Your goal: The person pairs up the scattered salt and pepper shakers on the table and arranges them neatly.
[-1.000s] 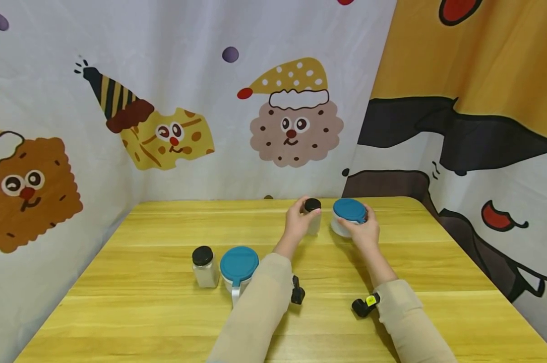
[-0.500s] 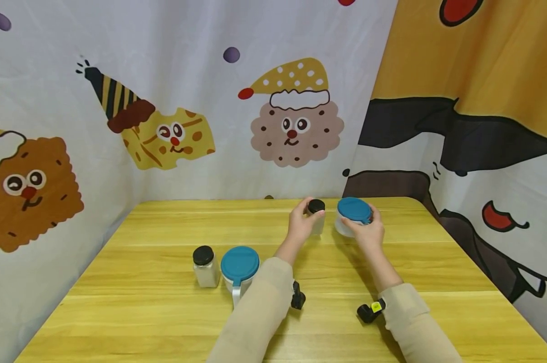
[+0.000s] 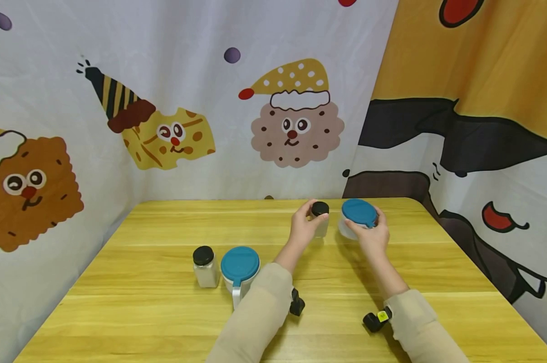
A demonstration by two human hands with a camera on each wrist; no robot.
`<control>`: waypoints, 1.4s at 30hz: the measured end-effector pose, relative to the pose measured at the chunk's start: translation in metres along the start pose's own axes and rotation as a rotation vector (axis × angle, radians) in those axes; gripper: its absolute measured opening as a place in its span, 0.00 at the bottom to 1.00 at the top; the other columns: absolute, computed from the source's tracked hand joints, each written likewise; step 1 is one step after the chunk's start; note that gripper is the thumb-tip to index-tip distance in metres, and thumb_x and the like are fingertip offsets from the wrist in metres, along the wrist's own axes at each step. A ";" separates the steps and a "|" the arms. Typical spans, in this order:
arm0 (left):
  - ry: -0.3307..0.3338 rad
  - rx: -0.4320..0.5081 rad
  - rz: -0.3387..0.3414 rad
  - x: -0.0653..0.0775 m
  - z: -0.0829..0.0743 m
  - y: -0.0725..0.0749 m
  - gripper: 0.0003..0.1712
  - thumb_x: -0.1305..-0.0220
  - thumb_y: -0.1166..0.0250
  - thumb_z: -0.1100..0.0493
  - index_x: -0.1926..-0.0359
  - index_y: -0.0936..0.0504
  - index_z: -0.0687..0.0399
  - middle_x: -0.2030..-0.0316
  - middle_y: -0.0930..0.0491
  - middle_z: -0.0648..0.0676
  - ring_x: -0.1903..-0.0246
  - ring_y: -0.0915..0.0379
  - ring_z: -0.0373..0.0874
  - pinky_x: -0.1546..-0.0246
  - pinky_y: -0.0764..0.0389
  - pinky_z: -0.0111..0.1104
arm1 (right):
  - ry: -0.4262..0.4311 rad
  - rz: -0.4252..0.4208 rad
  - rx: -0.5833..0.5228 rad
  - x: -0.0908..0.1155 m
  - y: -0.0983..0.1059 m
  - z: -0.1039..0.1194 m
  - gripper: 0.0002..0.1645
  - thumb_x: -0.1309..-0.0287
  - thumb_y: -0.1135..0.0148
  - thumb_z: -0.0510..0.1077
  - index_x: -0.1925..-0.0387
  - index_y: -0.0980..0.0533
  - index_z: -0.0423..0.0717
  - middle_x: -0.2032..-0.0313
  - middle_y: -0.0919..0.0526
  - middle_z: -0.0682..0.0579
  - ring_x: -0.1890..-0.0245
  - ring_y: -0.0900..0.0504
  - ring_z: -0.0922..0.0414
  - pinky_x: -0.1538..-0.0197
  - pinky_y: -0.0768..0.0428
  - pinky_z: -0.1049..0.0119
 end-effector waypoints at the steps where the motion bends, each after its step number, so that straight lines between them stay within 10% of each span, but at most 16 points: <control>1: -0.001 0.000 0.000 0.000 0.000 0.000 0.28 0.41 0.31 0.56 0.41 0.24 0.58 0.47 0.23 0.55 0.48 0.28 0.45 0.49 0.26 0.36 | -0.002 -0.005 -0.005 0.001 0.001 0.001 0.57 0.59 0.21 0.49 0.30 0.42 0.45 0.35 0.35 0.41 0.36 0.37 0.46 0.37 0.37 0.50; 30: -0.046 0.097 0.057 0.024 -0.022 0.001 0.25 0.42 0.30 0.61 0.44 0.22 0.60 0.51 0.21 0.62 0.52 0.26 0.58 0.55 0.24 0.37 | 0.016 -0.042 -0.042 0.029 0.014 0.015 0.55 0.57 0.21 0.47 0.31 0.42 0.44 0.36 0.34 0.42 0.37 0.36 0.47 0.38 0.36 0.50; 42: -0.042 0.084 0.050 0.035 -0.027 0.003 0.22 0.44 0.29 0.57 0.47 0.20 0.52 0.57 0.20 0.49 0.57 0.26 0.41 0.56 0.23 0.37 | 0.068 -0.065 -0.035 0.039 0.016 0.016 0.53 0.57 0.21 0.44 0.32 0.41 0.42 0.39 0.32 0.41 0.39 0.33 0.46 0.40 0.35 0.48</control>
Point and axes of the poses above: each hand's wrist, its own x-axis away from the middle knuckle, its own y-axis out of the back of the hand, z = x × y, the point moved 3 cm from there along -x, towards the middle knuckle
